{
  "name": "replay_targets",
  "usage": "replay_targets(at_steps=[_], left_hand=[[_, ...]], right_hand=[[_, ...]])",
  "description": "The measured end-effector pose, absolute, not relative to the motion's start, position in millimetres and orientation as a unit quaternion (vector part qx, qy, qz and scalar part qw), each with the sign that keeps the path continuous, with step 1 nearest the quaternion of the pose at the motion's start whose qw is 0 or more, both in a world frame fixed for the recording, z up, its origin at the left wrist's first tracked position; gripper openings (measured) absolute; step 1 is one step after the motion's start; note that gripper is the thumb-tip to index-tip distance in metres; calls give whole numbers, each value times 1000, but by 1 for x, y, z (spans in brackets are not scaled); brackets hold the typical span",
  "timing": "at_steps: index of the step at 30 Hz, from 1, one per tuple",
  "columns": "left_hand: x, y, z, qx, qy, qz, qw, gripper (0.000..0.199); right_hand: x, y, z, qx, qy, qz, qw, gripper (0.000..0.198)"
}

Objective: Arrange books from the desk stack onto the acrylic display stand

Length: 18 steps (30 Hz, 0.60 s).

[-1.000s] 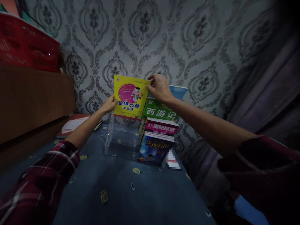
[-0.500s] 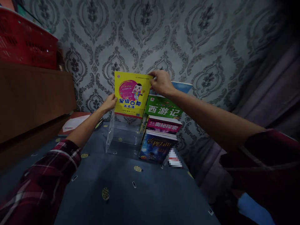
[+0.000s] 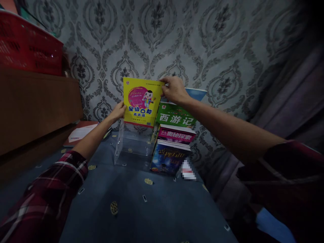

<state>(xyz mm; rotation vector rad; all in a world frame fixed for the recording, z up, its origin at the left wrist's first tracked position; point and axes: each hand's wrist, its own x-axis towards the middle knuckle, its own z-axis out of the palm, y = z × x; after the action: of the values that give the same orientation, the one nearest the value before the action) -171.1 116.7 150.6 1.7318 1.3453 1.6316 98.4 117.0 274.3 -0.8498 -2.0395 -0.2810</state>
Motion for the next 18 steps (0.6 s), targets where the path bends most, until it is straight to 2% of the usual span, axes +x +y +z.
replay_targets(at_steps=[10, 18], left_hand=[[-172, 123, 147, 627, 488, 575, 195, 17], [-171, 121, 148, 628, 492, 566, 210, 25]], right_hand=[[96, 110, 278, -358, -815, -109, 442, 27], [102, 117, 275, -339, -819, -50, 460, 32]])
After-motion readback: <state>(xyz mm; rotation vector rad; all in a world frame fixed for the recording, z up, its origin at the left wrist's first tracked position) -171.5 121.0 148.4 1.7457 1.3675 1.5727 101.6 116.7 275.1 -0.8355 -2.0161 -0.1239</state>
